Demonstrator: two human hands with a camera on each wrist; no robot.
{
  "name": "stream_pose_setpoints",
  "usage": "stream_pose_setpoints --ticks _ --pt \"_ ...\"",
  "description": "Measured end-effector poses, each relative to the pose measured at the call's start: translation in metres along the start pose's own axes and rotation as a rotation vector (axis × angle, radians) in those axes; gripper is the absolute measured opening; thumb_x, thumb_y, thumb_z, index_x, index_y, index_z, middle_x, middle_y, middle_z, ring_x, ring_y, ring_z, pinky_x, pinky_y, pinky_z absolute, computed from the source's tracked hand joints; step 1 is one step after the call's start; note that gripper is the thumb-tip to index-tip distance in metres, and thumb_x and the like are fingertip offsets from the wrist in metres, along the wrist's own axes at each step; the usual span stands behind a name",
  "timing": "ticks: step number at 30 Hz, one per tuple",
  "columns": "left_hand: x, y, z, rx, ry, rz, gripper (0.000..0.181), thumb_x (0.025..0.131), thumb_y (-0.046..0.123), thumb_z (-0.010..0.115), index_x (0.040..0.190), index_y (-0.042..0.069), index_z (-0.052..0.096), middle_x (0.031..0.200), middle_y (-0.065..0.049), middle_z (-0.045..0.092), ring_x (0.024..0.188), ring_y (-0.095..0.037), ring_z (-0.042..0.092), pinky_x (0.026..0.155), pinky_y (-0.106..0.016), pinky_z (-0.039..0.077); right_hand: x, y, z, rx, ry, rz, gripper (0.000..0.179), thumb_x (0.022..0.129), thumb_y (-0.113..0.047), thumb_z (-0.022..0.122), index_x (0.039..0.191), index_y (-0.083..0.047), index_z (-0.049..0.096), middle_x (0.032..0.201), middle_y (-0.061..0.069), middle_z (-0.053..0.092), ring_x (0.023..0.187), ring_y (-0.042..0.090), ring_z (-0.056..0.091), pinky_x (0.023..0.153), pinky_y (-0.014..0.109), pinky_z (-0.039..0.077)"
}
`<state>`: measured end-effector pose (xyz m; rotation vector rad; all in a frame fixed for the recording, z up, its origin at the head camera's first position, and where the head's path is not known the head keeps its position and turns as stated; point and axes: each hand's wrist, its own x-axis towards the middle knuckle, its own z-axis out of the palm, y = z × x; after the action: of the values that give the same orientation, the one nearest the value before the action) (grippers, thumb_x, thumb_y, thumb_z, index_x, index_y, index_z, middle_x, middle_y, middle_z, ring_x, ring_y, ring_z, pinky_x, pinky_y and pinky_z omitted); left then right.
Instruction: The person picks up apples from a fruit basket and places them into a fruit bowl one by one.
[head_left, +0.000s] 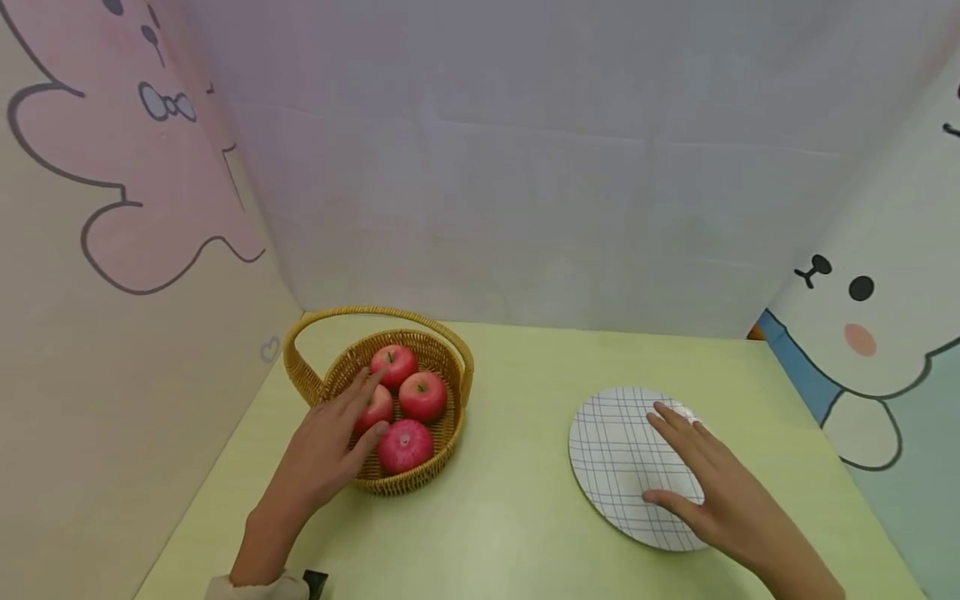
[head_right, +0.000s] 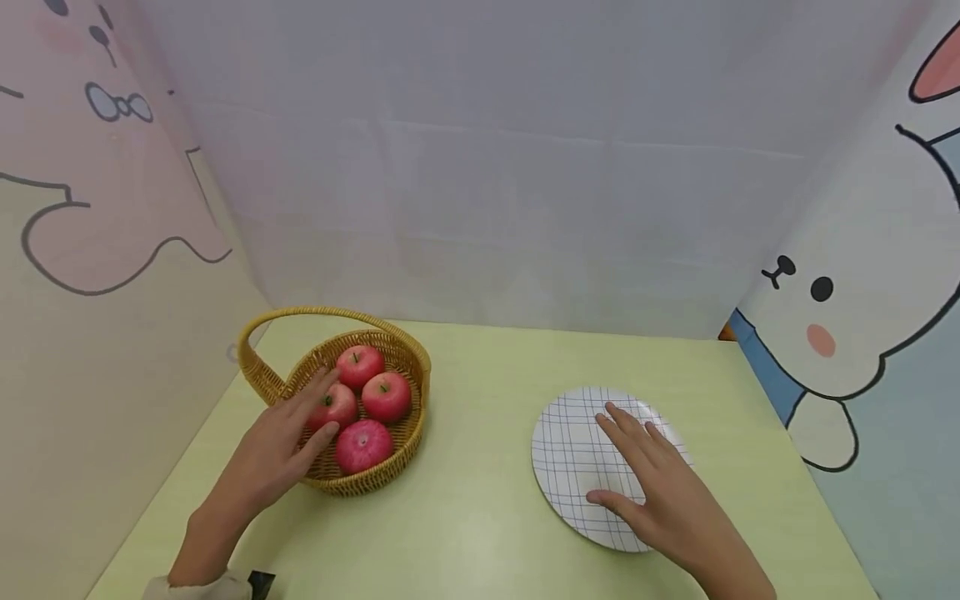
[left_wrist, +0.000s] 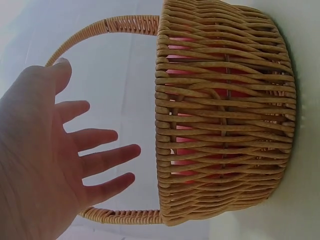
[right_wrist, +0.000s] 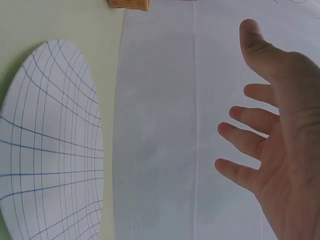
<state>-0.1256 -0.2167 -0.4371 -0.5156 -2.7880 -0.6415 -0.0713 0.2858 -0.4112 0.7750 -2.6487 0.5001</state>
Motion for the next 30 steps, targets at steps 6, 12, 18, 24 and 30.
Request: stream_pose_setpoints --ticks 6,12,18,24,30 --pt "0.000 0.000 0.000 -0.056 0.052 -0.018 0.068 0.107 0.037 0.059 0.165 0.019 0.031 0.161 -0.014 0.049 0.142 -0.043 0.052 0.113 -0.063 0.042 0.011 -0.003 0.001 0.053 0.078 -0.094 0.096 0.077 -0.035 0.091 0.157 -0.007 0.046 0.157 0.014 0.054 0.154 -0.009 0.025 0.127 0.014 0.013" --pt "-0.007 -0.001 0.000 -0.168 0.073 -0.127 0.063 0.108 0.033 0.058 0.165 0.027 0.032 0.160 -0.014 0.050 0.144 -0.042 0.048 0.112 -0.067 0.039 0.016 -0.011 0.008 0.085 0.071 -0.092 0.096 0.075 -0.029 0.093 0.156 -0.008 0.047 0.153 0.008 0.058 0.146 0.008 0.046 0.124 0.013 0.018" --pt "-0.017 0.000 0.002 -0.204 0.131 -0.205 0.056 0.107 0.025 0.061 0.160 0.019 0.043 0.151 -0.015 0.057 0.140 -0.040 0.053 0.110 -0.067 0.041 0.018 -0.021 0.019 0.133 0.080 -0.127 0.091 0.077 -0.031 0.092 0.154 -0.007 0.050 0.144 0.009 0.065 0.127 0.025 0.059 0.121 0.010 0.021" --pt "-0.024 -0.003 0.002 -0.184 0.263 -0.206 0.051 0.103 0.010 0.065 0.152 0.014 0.052 0.140 -0.016 0.065 0.130 -0.036 0.058 0.102 -0.057 0.047 0.021 -0.029 0.030 0.159 0.068 -0.118 0.086 0.080 -0.032 0.090 0.154 -0.010 0.051 0.144 0.007 0.065 0.130 0.024 0.060 0.118 0.009 0.023" --pt "-0.030 -0.005 0.004 -0.133 0.358 -0.234 0.048 0.098 0.003 0.067 0.145 0.011 0.059 0.138 -0.014 0.065 0.119 -0.032 0.058 0.088 -0.024 0.042 0.027 -0.038 0.039 0.200 0.036 -0.127 0.082 0.084 -0.037 0.087 0.153 -0.011 0.051 0.149 0.005 0.062 0.135 0.024 0.058 0.120 0.011 0.024"
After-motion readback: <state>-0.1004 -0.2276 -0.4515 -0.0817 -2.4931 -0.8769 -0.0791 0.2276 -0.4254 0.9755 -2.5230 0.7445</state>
